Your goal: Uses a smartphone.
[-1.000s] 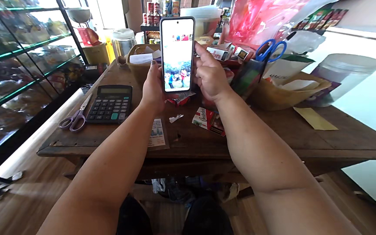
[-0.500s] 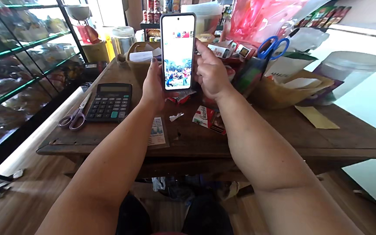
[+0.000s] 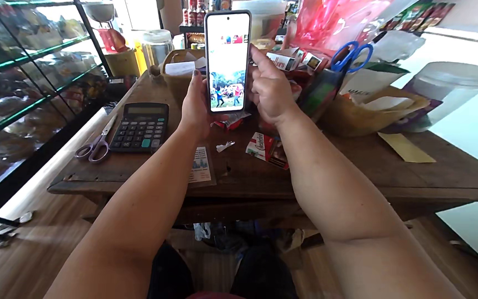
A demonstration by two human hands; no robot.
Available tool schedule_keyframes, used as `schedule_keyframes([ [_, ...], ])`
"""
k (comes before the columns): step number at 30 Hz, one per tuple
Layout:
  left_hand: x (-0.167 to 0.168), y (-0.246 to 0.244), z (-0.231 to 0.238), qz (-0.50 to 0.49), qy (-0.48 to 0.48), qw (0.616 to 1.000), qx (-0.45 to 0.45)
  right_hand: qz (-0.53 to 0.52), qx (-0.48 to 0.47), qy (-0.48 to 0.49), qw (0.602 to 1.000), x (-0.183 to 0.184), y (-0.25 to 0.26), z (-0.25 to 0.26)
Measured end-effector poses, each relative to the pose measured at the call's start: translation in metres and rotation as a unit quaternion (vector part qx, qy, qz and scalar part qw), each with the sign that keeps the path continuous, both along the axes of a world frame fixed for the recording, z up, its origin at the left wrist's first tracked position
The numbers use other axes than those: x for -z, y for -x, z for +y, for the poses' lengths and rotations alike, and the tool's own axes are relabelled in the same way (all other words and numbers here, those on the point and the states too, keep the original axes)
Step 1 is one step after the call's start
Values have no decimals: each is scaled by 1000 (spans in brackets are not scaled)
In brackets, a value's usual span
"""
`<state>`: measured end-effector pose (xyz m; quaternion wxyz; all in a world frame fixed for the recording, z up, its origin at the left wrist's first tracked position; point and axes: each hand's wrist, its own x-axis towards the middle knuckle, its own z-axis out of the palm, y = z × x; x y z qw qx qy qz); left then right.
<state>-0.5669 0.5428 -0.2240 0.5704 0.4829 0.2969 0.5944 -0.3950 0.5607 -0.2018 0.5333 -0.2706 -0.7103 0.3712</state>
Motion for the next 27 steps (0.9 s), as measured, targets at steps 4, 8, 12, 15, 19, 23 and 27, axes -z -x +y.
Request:
schedule_keyframes([
  [4,0,-1,0,4,5,1000,-7,-2,-3,-5,1000,1,-1,3],
  [8,-1,0,0,5,7,1000,-5,-1,-1,-5,1000,0,-1,3],
  [12,-1,-1,0,6,8,1000,-7,1,-1,-1,1000,1,0,2],
  [15,-1,-1,0,4,10,1000,-6,1,-1,-1,1000,1,0,2],
  [19,-1,-1,1,-4,17,1000,-5,8,-4,-1,1000,1,0,2],
  [23,-1,-1,1,-2,12,1000,-7,7,-7,2,1000,0,0,2],
  [27,-1,0,0,-1,6,1000,-5,4,-4,1,1000,0,0,1],
])
